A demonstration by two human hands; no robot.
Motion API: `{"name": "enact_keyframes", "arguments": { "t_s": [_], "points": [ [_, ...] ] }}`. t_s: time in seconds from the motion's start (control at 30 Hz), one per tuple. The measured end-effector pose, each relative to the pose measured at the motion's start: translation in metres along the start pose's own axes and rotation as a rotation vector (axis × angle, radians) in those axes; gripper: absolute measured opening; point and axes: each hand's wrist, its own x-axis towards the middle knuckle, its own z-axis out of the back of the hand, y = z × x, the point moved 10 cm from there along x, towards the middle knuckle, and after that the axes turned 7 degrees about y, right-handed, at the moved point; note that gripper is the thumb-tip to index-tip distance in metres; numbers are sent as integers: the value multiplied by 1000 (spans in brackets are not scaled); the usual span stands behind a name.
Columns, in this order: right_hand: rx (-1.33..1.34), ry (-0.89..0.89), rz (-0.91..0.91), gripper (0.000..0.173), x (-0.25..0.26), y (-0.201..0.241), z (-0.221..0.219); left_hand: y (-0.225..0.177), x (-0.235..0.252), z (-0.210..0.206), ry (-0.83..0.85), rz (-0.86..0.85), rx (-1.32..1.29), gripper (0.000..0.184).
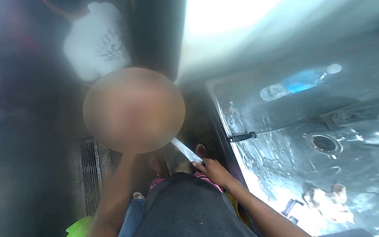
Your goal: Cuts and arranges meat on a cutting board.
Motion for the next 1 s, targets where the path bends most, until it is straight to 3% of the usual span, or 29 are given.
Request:
{"name": "enact_keyframes", "arguments": {
  "t_s": [0.07, 0.13, 0.27, 0.4, 0.47, 0.67, 0.9, 1.0],
  "points": [
    [72, -29, 10, 65, 1, -4, 3, -3, 2, -5, 51, 169, -32, 52],
    [104, -39, 17, 66, 3, -4, 3, -15, 6, -6, 87, 207, -104, 43],
    [181, -46, 52, 69, 12, -2, 0, -49, 16, 17, 96, 44, -229, 37],
    [275, -71, 73, 68, 18, -9, -1, -98, 23, 55, 74, -198, -67, 34],
    [317, -85, 69, 67, 20, -14, -4, -110, 21, 58, 56, -240, 12, 38],
    [422, -96, -13, 64, 22, -23, -10, -98, 43, -17, 38, -234, 197, 69],
    [375, -85, -30, 65, 20, -23, -8, -83, 49, -23, 156, -334, 305, 36],
    [333, -79, -19, 66, 17, -21, -7, -60, 29, -5, 182, -250, 217, 29]
  ]
}}
